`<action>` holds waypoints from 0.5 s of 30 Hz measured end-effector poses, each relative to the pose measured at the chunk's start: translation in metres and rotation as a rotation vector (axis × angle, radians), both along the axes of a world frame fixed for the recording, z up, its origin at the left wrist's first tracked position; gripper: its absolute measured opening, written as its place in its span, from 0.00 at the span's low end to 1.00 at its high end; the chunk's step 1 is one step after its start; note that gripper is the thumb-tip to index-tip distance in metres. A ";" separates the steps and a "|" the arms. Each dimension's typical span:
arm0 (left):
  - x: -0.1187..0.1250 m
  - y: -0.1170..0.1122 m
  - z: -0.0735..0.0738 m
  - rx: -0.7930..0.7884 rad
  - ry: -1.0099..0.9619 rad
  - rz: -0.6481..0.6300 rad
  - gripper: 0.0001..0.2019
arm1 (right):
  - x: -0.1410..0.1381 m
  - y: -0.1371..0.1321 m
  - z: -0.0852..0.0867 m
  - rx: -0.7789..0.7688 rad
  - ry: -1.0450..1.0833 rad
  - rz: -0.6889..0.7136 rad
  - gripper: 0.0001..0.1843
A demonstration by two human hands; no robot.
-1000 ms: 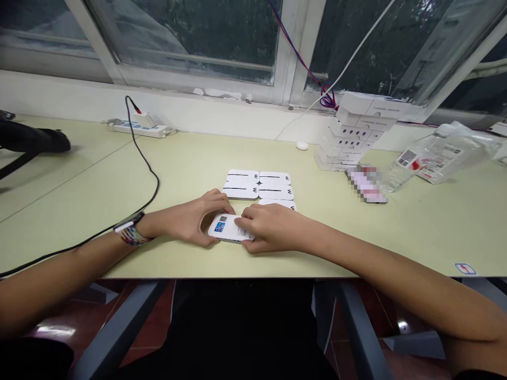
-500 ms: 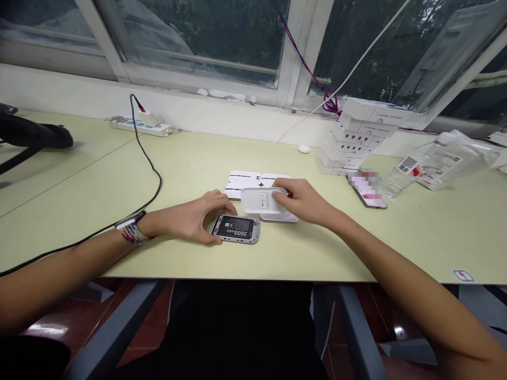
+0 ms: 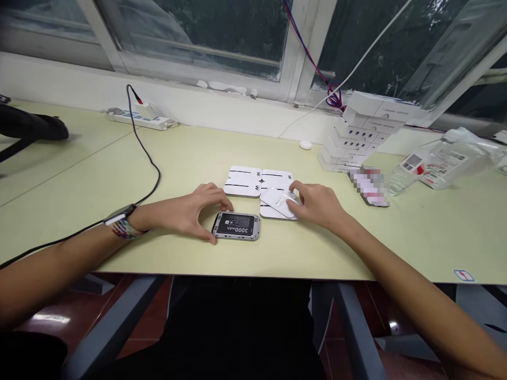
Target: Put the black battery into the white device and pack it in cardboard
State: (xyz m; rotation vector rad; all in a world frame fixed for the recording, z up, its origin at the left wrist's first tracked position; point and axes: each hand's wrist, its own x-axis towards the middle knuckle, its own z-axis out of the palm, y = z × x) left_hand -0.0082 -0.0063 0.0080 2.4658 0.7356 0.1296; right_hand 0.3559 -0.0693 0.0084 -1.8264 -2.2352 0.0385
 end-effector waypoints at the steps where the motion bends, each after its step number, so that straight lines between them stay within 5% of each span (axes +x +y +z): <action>1: -0.002 0.000 -0.001 0.000 -0.007 0.006 0.33 | -0.003 0.001 0.001 0.041 -0.011 0.010 0.15; 4: -0.006 -0.001 -0.004 0.009 -0.035 0.014 0.29 | -0.025 0.004 0.003 0.142 0.078 0.125 0.09; 9: -0.005 -0.003 -0.006 -0.003 -0.046 0.002 0.26 | -0.092 0.007 0.005 -0.044 0.243 0.660 0.06; 15: -0.004 -0.001 -0.005 -0.011 -0.055 -0.031 0.24 | -0.134 0.022 0.005 -0.113 0.161 0.859 0.09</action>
